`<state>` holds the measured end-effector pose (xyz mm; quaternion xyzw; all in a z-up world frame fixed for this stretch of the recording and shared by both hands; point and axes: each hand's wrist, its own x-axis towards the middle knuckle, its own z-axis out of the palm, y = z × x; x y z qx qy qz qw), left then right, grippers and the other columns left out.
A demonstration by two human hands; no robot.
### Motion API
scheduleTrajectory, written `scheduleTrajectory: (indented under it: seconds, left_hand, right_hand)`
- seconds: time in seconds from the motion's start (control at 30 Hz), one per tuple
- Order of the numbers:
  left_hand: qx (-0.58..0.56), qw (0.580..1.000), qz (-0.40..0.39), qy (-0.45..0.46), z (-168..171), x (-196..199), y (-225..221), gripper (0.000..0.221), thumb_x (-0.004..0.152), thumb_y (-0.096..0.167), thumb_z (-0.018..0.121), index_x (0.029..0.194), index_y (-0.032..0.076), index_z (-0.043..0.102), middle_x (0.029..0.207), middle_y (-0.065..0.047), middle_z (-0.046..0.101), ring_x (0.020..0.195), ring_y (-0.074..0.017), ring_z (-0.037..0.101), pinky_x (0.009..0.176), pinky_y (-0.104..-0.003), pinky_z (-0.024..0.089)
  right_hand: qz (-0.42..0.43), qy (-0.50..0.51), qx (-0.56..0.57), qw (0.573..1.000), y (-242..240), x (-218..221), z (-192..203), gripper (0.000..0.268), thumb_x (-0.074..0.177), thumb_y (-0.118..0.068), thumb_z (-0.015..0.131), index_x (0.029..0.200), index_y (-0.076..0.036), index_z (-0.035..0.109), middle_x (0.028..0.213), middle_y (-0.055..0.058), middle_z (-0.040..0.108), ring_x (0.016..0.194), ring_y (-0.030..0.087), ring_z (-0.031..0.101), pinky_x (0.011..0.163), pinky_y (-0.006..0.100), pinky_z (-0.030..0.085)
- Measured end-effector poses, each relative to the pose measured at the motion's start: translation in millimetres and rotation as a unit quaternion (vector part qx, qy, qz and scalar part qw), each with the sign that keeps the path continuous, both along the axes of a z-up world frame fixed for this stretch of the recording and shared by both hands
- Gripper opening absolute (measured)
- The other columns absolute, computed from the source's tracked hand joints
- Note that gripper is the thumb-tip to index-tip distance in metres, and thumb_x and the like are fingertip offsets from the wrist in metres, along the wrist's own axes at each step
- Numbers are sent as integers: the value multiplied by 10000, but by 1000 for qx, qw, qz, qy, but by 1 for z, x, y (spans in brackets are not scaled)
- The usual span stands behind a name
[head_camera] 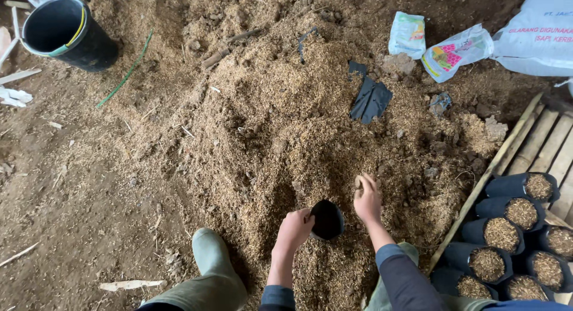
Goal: The person fills small black nursery pots with a soil mixture by hand, scooping the material from a large pile on the ground and placing the filled pots onto a bamboo rack.
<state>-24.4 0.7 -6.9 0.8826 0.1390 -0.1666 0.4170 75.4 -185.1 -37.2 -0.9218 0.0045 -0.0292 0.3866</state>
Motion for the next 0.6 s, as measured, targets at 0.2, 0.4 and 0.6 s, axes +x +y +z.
scheduleTrajectory:
  seconds: [0.2, 0.4, 0.6]
  left_hand:
    - [-15, 999, -5, -30, 27, -4, 2, 314, 893, 184, 512, 614, 103, 393, 574, -21, 468, 487, -128, 341, 460, -288, 253]
    - [-20, 1000, -6, -15, 34, -6, 7, 222, 897, 164, 509, 686, 99, 488, 646, -12, 550, 522, -114, 421, 475, -264, 330]
    - [1, 1000, 8, 6, 2, 0, 8, 228, 807, 315, 547, 838, 99, 611, 769, -174, 634, 780, -414, 628, 678, -489, 501]
  right_hand:
    - [154, 22, -233, 960, -5, 26, -89, 634, 825, -456, 511, 1357, -153, 343, 1419, 128, 308, 1331, 270, 256, 1135, 439, 8]
    - [116, 32, -47, 992, 1, 26, -86, 382, 771, 78, 535, 1114, -78, 595, 1142, 116, 530, 974, 286, 587, 868, 386, 504]
    - [-28, -41, 71, 996, 14, 24, 28, 550, 804, -61, 640, 1313, -93, 434, 1371, 229, 327, 1233, 443, 366, 996, 569, 344]
